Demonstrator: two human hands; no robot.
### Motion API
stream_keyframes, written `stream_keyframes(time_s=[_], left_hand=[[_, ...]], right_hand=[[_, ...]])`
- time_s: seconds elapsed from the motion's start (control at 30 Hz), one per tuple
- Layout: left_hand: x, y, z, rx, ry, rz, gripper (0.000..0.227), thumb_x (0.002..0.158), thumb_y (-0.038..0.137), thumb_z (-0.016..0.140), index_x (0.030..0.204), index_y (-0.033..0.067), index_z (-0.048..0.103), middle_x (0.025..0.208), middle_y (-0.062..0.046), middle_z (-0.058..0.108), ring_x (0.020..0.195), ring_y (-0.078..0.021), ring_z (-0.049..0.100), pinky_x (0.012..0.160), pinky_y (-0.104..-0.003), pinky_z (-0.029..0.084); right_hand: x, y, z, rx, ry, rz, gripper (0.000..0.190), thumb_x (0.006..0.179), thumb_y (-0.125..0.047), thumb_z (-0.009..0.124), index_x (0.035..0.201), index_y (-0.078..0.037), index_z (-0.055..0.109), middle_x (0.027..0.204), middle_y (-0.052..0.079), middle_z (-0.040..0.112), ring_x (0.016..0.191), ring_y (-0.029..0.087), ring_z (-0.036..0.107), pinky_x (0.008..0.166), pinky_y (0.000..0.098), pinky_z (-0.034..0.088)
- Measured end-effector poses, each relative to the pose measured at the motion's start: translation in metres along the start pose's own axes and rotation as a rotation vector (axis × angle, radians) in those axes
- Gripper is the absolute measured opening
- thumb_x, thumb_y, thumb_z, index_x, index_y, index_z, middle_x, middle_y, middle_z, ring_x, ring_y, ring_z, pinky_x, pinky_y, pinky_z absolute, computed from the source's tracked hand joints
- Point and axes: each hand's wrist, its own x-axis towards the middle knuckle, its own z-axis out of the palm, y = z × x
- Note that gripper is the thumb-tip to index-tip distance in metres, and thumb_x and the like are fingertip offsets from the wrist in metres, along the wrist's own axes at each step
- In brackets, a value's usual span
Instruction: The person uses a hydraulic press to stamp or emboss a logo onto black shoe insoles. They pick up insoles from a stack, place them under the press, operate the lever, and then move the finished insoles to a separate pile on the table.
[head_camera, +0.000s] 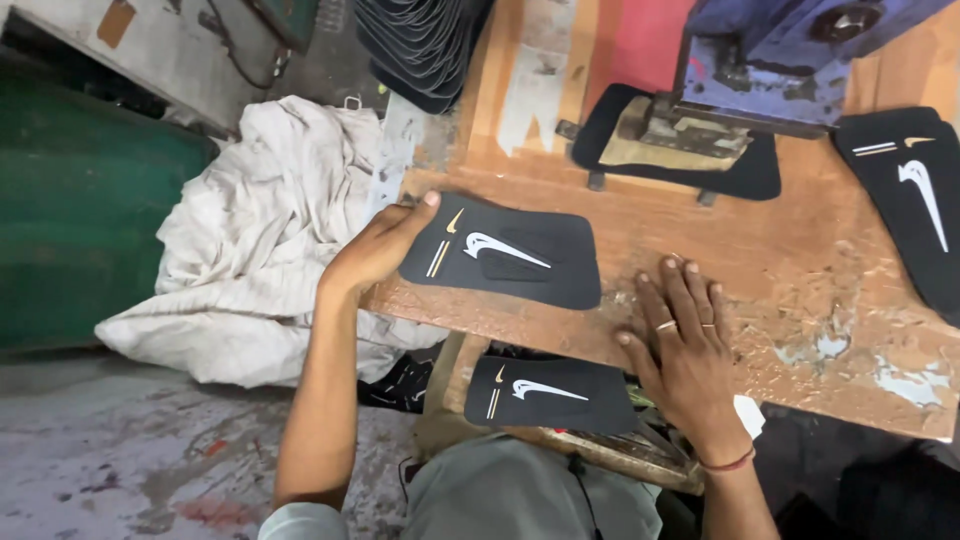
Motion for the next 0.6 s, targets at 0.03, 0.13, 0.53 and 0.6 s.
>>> stream_keyframes(time_s=[0.03,0.13,0.53,0.6], left_hand=[[0.001,0.000,0.001,-0.004,-0.007,0.000,0.071,0.105,0.056,0.041,0.084,-0.0041,0.073,0.073,-0.003,0.066,0.074,-0.0114,0.057,0.071,-0.029,0.049],[0.002,-0.003,0.000,0.085,0.025,-0.003,0.070,0.105,0.055,0.045,0.083,-0.0046,0.073,0.072,-0.003,0.066,0.073,-0.0103,0.056,0.069,-0.028,0.049],[-0.022,0.005,0.011,0.038,0.257,0.355,0.019,0.092,0.017,0.078,0.102,0.0004,0.076,0.073,0.005,0.059,0.068,-0.0043,0.049,0.057,-0.025,0.043],[-0.003,0.049,-0.023,0.114,0.466,0.439,0.018,0.096,0.017,0.078,0.098,-0.0004,0.072,0.072,0.001,0.059,0.066,-0.0072,0.050,0.056,-0.028,0.041]], right_hand=[[0.000,0.000,0.000,-0.012,0.007,0.017,0.062,0.097,-0.037,0.063,0.150,-0.008,0.051,0.162,0.018,0.040,0.154,0.037,0.032,0.127,0.0537,0.022],[0.000,0.000,0.000,-0.006,0.004,0.038,0.062,0.097,-0.038,0.063,0.150,-0.009,0.051,0.162,0.018,0.041,0.153,0.038,0.033,0.126,0.0542,0.024],[0.001,0.066,-0.021,0.106,0.152,0.041,0.038,0.086,-0.032,0.072,0.119,-0.014,0.069,0.143,0.017,0.057,0.137,0.038,0.050,0.115,0.0490,0.039],[0.013,0.125,-0.057,-0.085,0.256,0.153,0.049,0.089,-0.036,0.076,0.126,-0.005,0.068,0.139,0.026,0.058,0.132,0.042,0.053,0.115,0.0515,0.041]])
